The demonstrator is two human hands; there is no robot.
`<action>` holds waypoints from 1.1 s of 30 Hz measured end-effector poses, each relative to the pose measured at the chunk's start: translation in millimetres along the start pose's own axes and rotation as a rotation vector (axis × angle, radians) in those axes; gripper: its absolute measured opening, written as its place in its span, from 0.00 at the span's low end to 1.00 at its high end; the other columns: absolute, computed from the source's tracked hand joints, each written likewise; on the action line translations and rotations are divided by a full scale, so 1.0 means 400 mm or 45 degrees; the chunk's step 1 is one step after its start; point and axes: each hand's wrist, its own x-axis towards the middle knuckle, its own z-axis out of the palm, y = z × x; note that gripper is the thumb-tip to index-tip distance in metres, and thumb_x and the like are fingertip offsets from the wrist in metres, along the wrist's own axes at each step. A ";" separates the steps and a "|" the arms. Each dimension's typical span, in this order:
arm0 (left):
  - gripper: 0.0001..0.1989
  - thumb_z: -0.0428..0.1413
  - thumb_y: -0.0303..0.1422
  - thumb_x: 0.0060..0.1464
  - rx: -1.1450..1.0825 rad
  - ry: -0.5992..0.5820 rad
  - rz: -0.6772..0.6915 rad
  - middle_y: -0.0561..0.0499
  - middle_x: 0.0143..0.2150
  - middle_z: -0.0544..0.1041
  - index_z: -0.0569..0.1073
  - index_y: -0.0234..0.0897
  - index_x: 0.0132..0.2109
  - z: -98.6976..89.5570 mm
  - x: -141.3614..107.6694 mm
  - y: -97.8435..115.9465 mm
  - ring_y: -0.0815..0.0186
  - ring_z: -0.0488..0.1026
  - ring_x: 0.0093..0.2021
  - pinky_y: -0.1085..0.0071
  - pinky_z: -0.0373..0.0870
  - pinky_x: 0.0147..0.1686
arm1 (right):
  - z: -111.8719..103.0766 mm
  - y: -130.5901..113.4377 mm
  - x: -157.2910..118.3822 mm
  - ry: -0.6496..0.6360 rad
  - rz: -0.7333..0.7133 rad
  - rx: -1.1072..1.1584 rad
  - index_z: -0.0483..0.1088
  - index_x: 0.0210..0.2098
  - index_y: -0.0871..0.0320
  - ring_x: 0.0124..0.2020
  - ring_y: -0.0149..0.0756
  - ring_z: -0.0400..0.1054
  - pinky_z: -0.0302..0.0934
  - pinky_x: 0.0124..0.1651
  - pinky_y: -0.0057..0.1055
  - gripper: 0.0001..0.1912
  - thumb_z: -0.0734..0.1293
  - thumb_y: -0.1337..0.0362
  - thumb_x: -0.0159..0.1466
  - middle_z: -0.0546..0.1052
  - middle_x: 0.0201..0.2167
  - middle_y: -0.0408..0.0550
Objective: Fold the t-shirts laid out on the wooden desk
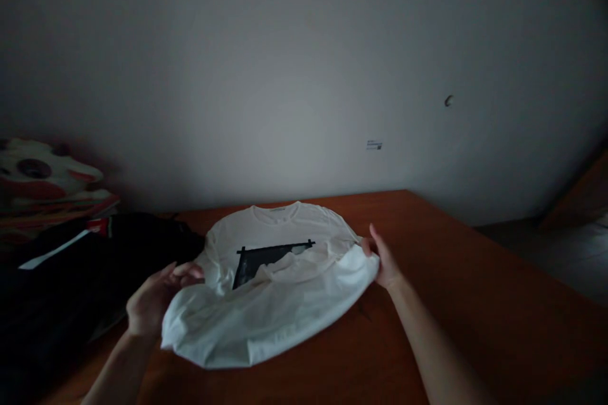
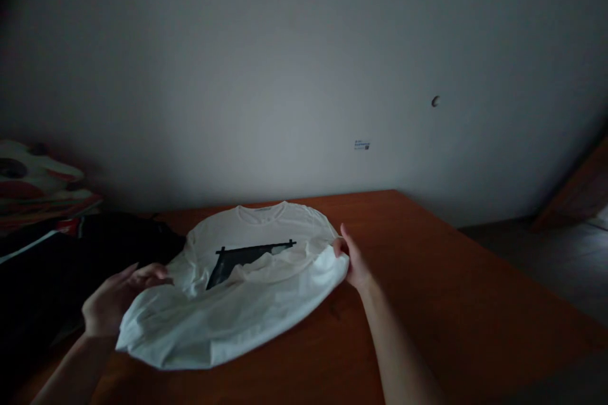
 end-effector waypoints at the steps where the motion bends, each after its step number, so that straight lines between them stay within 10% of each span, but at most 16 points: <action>1: 0.26 0.50 0.56 0.51 0.048 -0.020 0.012 0.53 0.18 0.68 0.76 0.38 0.30 0.006 0.004 -0.004 0.63 0.68 0.22 0.66 0.67 0.25 | 0.005 0.009 0.005 0.073 -0.060 -0.116 0.62 0.14 0.54 0.16 0.29 0.54 0.48 0.21 0.29 0.36 0.64 0.28 0.53 0.59 0.11 0.38; 7: 0.25 0.54 0.57 0.54 0.896 -0.273 0.292 0.50 0.30 0.77 0.77 0.39 0.35 0.078 0.005 -0.021 0.63 0.73 0.30 0.70 0.67 0.30 | 0.035 0.081 0.014 0.138 -0.493 -1.007 0.75 0.46 0.54 0.40 0.42 0.70 0.66 0.43 0.36 0.31 0.76 0.42 0.49 0.77 0.42 0.50; 13: 0.14 0.58 0.48 0.56 1.300 -0.646 0.570 0.47 0.44 0.80 0.80 0.45 0.40 0.105 -0.005 -0.074 0.57 0.76 0.47 0.61 0.71 0.49 | 0.038 0.085 0.007 0.057 -0.573 -1.503 0.78 0.35 0.56 0.47 0.47 0.69 0.60 0.54 0.43 0.08 0.70 0.58 0.61 0.77 0.41 0.54; 18: 0.16 0.52 0.46 0.61 1.109 -0.665 0.379 0.48 0.44 0.82 0.79 0.42 0.36 0.116 -0.017 -0.054 0.58 0.77 0.46 0.64 0.73 0.47 | 0.038 0.046 0.001 0.029 -0.477 -1.023 0.72 0.30 0.55 0.37 0.41 0.70 0.62 0.42 0.35 0.19 0.64 0.47 0.64 0.77 0.32 0.47; 24: 0.23 0.51 0.53 0.60 0.766 -0.738 0.122 0.47 0.37 0.83 0.79 0.39 0.36 0.130 -0.032 -0.007 0.58 0.79 0.40 0.66 0.74 0.42 | 0.057 0.009 -0.032 -0.430 -0.116 -0.352 0.69 0.26 0.55 0.24 0.36 0.67 0.60 0.30 0.31 0.31 0.61 0.32 0.61 0.73 0.21 0.43; 29: 0.22 0.52 0.53 0.58 0.937 -0.251 0.423 0.45 0.43 0.83 0.79 0.41 0.42 0.107 0.014 -0.076 0.57 0.79 0.42 0.63 0.76 0.43 | 0.065 0.038 0.009 0.120 -0.469 -0.633 0.70 0.27 0.54 0.30 0.39 0.71 0.63 0.37 0.33 0.27 0.62 0.36 0.62 0.78 0.27 0.49; 33: 0.20 0.54 0.51 0.57 1.077 -0.240 0.609 0.45 0.42 0.83 0.79 0.41 0.40 0.102 0.021 -0.095 0.56 0.79 0.43 0.61 0.75 0.48 | 0.033 0.072 0.035 0.436 -0.590 -0.938 0.72 0.33 0.55 0.29 0.39 0.68 0.63 0.36 0.34 0.24 0.66 0.39 0.58 0.79 0.29 0.49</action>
